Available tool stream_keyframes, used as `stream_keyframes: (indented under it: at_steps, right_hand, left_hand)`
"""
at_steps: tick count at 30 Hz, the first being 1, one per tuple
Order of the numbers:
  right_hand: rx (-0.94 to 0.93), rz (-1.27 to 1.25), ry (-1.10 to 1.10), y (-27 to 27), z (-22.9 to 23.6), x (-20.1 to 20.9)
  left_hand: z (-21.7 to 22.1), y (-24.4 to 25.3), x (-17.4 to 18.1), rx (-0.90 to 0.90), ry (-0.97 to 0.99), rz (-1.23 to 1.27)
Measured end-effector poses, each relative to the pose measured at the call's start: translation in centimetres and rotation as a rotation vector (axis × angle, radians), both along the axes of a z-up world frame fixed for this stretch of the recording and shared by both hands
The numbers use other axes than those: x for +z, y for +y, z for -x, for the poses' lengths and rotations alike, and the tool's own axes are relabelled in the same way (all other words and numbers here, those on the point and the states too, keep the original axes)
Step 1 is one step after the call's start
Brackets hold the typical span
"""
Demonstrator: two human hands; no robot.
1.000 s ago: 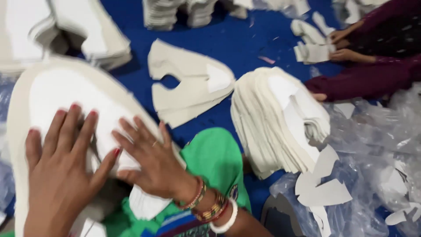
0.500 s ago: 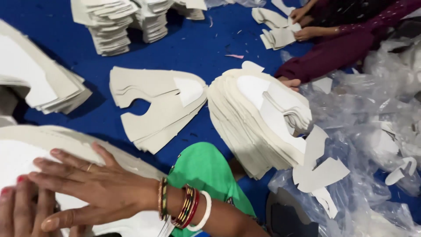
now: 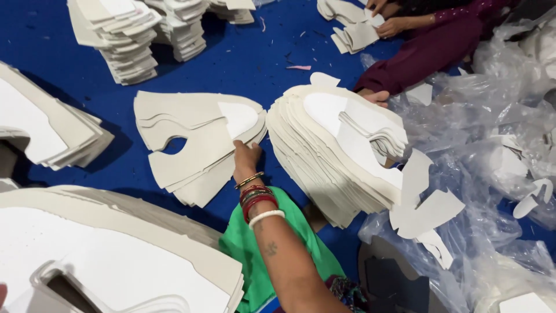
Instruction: The person organizes and stacks white shoe upper components on the floor.
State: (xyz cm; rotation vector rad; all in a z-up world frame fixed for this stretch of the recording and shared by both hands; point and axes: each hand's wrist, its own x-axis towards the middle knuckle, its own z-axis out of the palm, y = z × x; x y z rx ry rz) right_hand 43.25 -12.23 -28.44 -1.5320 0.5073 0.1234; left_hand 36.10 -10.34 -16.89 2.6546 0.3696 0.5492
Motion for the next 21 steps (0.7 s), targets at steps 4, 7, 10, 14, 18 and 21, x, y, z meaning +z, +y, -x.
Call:
stream_keyframes:
  at_steps: [4, 7, 10, 14, 18, 21]
  right_hand:
    - [-0.044, -0.332, 0.088, 0.8, -0.9, 0.1]
    - [-0.052, -0.066, 0.096, 1.0, 0.4, 3.7]
    - [-0.085, 0.221, 0.096, 1.2, 1.4, 6.7]
    - [-0.093, 0.210, -0.017, 1.6, 0.0, 5.3]
    - [-0.020, 0.492, -0.430, 3.0, 0.2, 9.4]
    - [0.117, 0.507, -0.880, 4.7, 3.8, 20.3]
  left_hand:
    - [0.6, 2.6, -0.1, -0.017, -0.028, 0.191]
    - [6.9, 9.9, -3.9, -0.039, -0.045, 0.340]
    - [15.7, 19.5, -7.2, -0.069, -0.068, 0.471]
    - [29.4, 33.2, -8.5, -0.092, -0.096, 0.631]
    - [41.3, 41.8, -10.4, -0.096, -0.134, 0.821]
    - [49.0, 45.4, -10.6, -0.086, -0.176, 0.954]
